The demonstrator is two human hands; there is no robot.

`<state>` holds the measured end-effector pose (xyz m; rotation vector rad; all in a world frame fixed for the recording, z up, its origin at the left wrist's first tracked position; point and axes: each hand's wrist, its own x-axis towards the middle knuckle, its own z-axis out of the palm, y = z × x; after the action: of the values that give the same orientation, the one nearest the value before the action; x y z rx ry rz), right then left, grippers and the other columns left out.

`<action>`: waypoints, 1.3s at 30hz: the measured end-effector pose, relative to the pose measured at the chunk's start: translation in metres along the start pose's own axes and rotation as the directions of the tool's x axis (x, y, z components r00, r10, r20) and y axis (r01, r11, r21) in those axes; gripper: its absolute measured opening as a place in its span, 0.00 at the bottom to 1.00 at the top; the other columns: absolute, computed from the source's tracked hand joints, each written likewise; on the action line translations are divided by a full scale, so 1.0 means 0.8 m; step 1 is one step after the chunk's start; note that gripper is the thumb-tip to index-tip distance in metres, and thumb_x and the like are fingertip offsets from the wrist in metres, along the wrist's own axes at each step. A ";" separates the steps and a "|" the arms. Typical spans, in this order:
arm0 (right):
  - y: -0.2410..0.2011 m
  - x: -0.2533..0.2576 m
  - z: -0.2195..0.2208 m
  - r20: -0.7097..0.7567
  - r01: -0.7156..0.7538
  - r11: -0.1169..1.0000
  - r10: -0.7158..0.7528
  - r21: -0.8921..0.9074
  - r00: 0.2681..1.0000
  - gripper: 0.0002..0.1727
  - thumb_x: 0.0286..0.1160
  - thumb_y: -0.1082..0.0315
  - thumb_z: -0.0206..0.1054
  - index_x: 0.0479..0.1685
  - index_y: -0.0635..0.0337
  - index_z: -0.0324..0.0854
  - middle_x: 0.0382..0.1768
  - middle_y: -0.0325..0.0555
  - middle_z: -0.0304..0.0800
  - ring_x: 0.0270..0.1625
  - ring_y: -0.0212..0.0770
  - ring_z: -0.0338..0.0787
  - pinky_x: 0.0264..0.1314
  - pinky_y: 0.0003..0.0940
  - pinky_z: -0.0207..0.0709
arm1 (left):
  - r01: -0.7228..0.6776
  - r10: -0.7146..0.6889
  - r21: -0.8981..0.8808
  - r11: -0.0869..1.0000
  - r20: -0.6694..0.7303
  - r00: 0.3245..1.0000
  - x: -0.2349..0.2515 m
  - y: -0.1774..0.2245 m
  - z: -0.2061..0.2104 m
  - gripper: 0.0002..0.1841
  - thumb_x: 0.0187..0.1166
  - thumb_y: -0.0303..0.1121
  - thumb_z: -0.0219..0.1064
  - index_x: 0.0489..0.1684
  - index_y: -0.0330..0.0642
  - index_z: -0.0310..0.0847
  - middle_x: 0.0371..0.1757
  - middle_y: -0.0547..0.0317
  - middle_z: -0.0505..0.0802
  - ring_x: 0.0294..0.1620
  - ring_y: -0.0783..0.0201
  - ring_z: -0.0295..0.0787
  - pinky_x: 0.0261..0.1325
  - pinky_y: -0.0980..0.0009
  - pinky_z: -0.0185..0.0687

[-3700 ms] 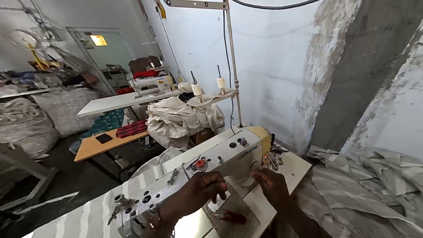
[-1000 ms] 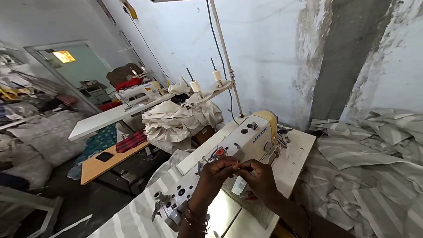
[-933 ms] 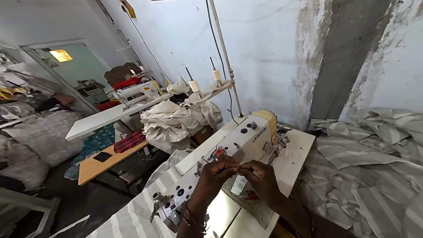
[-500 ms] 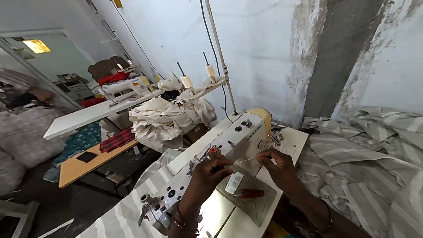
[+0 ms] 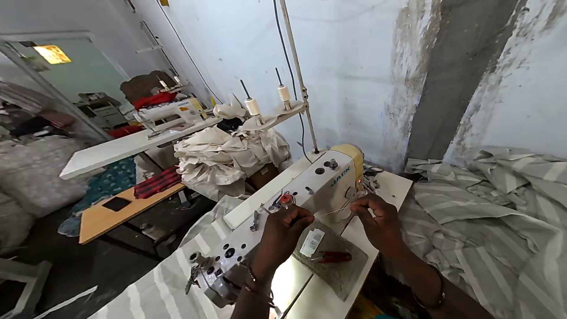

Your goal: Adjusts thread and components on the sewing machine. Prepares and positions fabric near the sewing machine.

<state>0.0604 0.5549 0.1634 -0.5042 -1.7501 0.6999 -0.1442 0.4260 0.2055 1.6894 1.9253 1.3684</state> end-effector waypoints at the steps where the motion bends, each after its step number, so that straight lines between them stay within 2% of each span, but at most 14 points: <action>1: 0.001 -0.001 0.002 -0.021 -0.004 1.000 0.003 -0.013 1.000 0.05 0.74 0.68 0.69 0.36 0.58 0.89 0.35 0.36 0.90 0.38 0.25 0.87 0.44 0.21 0.82 | 0.006 -0.006 0.015 1.000 -0.011 1.000 0.001 0.000 0.003 0.03 0.76 0.30 0.72 0.34 0.47 0.91 0.28 0.70 0.91 0.27 0.77 0.84 0.31 0.78 0.79; 6: 0.005 -0.013 0.004 -0.104 0.056 0.994 -0.066 -0.097 0.992 0.06 0.75 0.64 0.69 0.36 0.55 0.90 0.36 0.34 0.91 0.43 0.27 0.88 0.49 0.23 0.83 | 0.022 -0.024 0.071 0.997 0.026 0.999 -0.003 -0.001 0.009 0.04 0.77 0.36 0.71 0.37 0.50 0.91 0.29 0.72 0.91 0.26 0.76 0.84 0.31 0.76 0.80; 9: -0.001 -0.025 -0.005 -0.074 0.145 0.980 -0.156 -0.139 0.985 0.08 0.80 0.59 0.67 0.38 0.49 0.89 0.35 0.30 0.90 0.44 0.25 0.88 0.53 0.26 0.83 | -0.037 0.014 0.099 0.994 0.231 0.973 -0.014 0.021 0.004 0.19 0.76 0.49 0.71 0.60 0.51 0.88 0.45 0.72 0.94 0.36 0.76 0.87 0.39 0.75 0.84; 11: -0.006 -0.032 -0.008 -0.049 0.178 0.971 -0.188 -0.159 0.981 0.07 0.82 0.58 0.67 0.40 0.47 0.88 0.34 0.28 0.89 0.45 0.24 0.87 0.57 0.27 0.81 | -0.060 0.035 0.092 0.994 0.255 0.966 -0.021 0.036 0.009 0.24 0.74 0.53 0.73 0.66 0.53 0.86 0.37 0.76 0.92 0.30 0.79 0.84 0.34 0.80 0.81; 13: -0.006 -0.035 -0.007 -0.036 0.192 0.967 -0.201 -0.166 0.979 0.07 0.83 0.58 0.67 0.40 0.47 0.87 0.35 0.28 0.89 0.46 0.25 0.88 0.59 0.28 0.80 | -0.068 0.054 0.074 0.995 0.178 0.983 -0.023 0.039 0.015 0.17 0.74 0.51 0.73 0.55 0.54 0.92 0.26 0.78 0.88 0.22 0.81 0.77 0.26 0.82 0.74; 16: -0.003 -0.036 -0.005 -0.004 0.206 0.966 -0.210 -0.154 0.978 0.08 0.83 0.57 0.66 0.39 0.47 0.87 0.35 0.28 0.90 0.45 0.25 0.88 0.59 0.28 0.80 | -0.076 0.074 0.021 0.997 0.061 0.995 -0.021 0.032 0.015 0.06 0.74 0.42 0.73 0.35 0.56 0.95 0.27 0.77 0.92 0.21 0.81 0.81 0.24 0.84 0.76; 23: -0.001 -0.036 -0.017 0.115 0.266 0.928 -0.244 -0.259 0.963 0.09 0.84 0.56 0.65 0.39 0.45 0.88 0.36 0.26 0.91 0.46 0.25 0.87 0.64 0.30 0.77 | -0.052 0.052 0.034 0.998 -0.015 0.999 -0.024 0.022 0.017 0.04 0.72 0.40 0.73 0.30 0.56 0.94 0.25 0.76 0.90 0.20 0.80 0.80 0.22 0.83 0.74; 26: 0.008 -0.030 -0.050 0.203 0.241 0.876 -0.168 -0.418 0.965 0.09 0.78 0.64 0.67 0.41 0.53 0.93 0.38 0.40 0.95 0.46 0.44 0.93 0.59 0.49 0.83 | -0.107 0.109 0.048 0.993 -0.029 0.994 -0.025 0.021 0.018 0.04 0.72 0.39 0.74 0.31 0.55 0.94 0.24 0.77 0.88 0.19 0.81 0.78 0.21 0.84 0.72; 29: 0.035 -0.018 -0.099 0.070 0.007 0.770 0.050 -0.638 0.996 0.08 0.78 0.70 0.70 0.46 0.64 0.92 0.45 0.62 0.93 0.51 0.66 0.91 0.53 0.68 0.80 | -0.106 0.111 0.086 0.991 -0.051 0.993 -0.027 0.021 0.017 0.04 0.72 0.39 0.73 0.31 0.55 0.93 0.25 0.77 0.88 0.19 0.81 0.77 0.20 0.83 0.72; 32: 0.039 -0.045 -0.108 -0.087 -0.071 0.680 0.011 -0.730 0.996 0.24 0.82 0.64 0.65 0.73 0.66 0.79 0.78 0.76 0.71 0.79 0.82 0.69 0.70 0.82 0.64 | -0.063 0.073 0.133 0.989 -0.065 0.995 -0.027 0.018 0.021 0.04 0.72 0.40 0.74 0.30 0.56 0.93 0.24 0.78 0.87 0.19 0.81 0.77 0.21 0.81 0.72; 33: 0.027 -0.067 -0.091 -0.052 0.028 0.694 -0.094 -0.719 0.994 0.24 0.82 0.64 0.62 0.74 0.65 0.79 0.77 0.74 0.73 0.78 0.78 0.73 0.71 0.76 0.68 | -0.054 0.063 0.144 0.988 -0.059 0.996 -0.027 0.015 0.023 0.04 0.72 0.41 0.74 0.31 0.56 0.93 0.23 0.78 0.87 0.19 0.81 0.76 0.21 0.81 0.72; 36: 0.005 -0.143 -0.013 0.217 0.421 0.773 -0.361 -0.474 0.907 0.12 0.82 0.61 0.60 0.56 0.46 0.86 0.45 0.43 0.93 0.49 0.43 0.92 0.52 0.40 0.86 | -0.049 0.054 0.163 0.985 -0.029 0.998 -0.025 0.006 0.033 0.06 0.73 0.44 0.72 0.31 0.59 0.93 0.23 0.80 0.86 0.18 0.80 0.75 0.22 0.79 0.72; 37: 0.011 -0.154 0.013 0.339 0.440 0.815 -0.321 -0.377 0.884 0.12 0.80 0.62 0.62 0.54 0.48 0.89 0.41 0.42 0.94 0.46 0.44 0.93 0.47 0.40 0.87 | -0.045 0.050 0.161 0.986 -0.026 0.998 -0.023 0.005 0.036 0.06 0.73 0.44 0.72 0.31 0.59 0.93 0.23 0.80 0.86 0.18 0.80 0.74 0.21 0.79 0.72; 39: 0.029 -0.149 0.050 0.592 0.272 0.866 0.033 -0.419 0.805 0.18 0.79 0.62 0.66 0.63 0.59 0.88 0.56 0.55 0.93 0.62 0.57 0.91 0.58 0.53 0.86 | -0.028 0.033 0.158 0.987 -0.032 0.999 -0.024 0.007 0.040 0.06 0.73 0.44 0.72 0.32 0.58 0.93 0.23 0.80 0.86 0.17 0.81 0.74 0.21 0.79 0.71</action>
<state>0.0549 0.4860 0.0560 -0.5362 -2.5553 0.3135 -0.1125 0.4241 0.1849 1.7836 2.0843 1.2943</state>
